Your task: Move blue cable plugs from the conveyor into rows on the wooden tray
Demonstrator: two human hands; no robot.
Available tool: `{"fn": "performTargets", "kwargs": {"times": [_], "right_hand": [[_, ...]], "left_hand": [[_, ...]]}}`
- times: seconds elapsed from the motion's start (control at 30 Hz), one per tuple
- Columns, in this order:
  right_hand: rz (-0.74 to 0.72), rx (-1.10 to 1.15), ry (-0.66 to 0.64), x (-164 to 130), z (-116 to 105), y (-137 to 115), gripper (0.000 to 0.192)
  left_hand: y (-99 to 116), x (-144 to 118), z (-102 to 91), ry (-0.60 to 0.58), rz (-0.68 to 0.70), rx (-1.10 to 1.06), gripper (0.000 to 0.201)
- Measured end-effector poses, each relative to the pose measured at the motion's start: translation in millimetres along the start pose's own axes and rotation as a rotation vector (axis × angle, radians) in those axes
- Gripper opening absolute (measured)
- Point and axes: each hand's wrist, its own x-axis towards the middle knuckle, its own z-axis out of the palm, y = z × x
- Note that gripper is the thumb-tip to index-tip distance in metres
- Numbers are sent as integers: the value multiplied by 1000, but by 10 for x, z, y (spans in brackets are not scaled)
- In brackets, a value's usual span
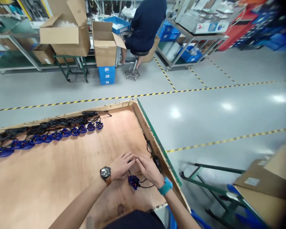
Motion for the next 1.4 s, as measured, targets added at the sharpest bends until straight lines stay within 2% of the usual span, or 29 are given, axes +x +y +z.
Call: {"fn": "performTargets", "kwargs": {"times": [0.1, 0.2, 0.27, 0.37, 0.43, 0.5, 0.6, 0.77, 0.83, 0.9, 1.0, 1.07, 1.17, 1.23, 1.3, 1.4], "right_hand": [[89, 4, 103, -352, 21, 37, 28], [118, 7, 250, -528, 50, -98, 25], [85, -24, 262, -630, 113, -223, 22], [50, -136, 158, -802, 312, -333, 18], [76, -218, 72, -890, 483, -329, 38], [106, -261, -20, -906, 629, -294, 43], [34, -264, -135, -742, 747, -290, 30], [-309, -334, -315, -226, 768, -503, 18], [-429, -336, -361, -105, 726, -557, 21], [-497, -280, -354, -82, 634, -514, 35], [-451, -219, -275, -197, 405, -235, 56], [-351, -276, -197, -323, 233, 47, 62], [-237, -480, -102, -506, 28, 442, 59], [-213, -635, -74, -587, -52, 604, 51], [-221, -723, -81, -610, -101, 664, 41], [-250, -677, -106, -516, -140, 613, 35]], "left_hand": [[-7, 76, 26, -33, -94, -15, 58], [-65, 14, 4, 79, -291, -202, 44], [-77, -73, -22, 164, -433, -353, 43], [-35, -199, -45, 277, -658, -477, 31], [18, -269, -35, 371, -808, -470, 26], [76, -339, -11, 431, -923, -396, 29], [151, -456, 28, 439, -1007, -231, 40], [218, -638, 124, 454, -1084, -62, 43], [229, -693, 183, 486, -1102, -55, 42], [251, -746, 237, 546, -1076, -49, 40], [333, -825, 270, 629, -902, 12, 45], [412, -862, 263, 585, -713, 76, 55], [505, -857, 269, 431, -491, 197, 68], [530, -813, 315, 376, -465, 271, 68], [528, -757, 387, 376, -502, 312, 59], [505, -694, 482, 440, -561, 317, 46]]}}
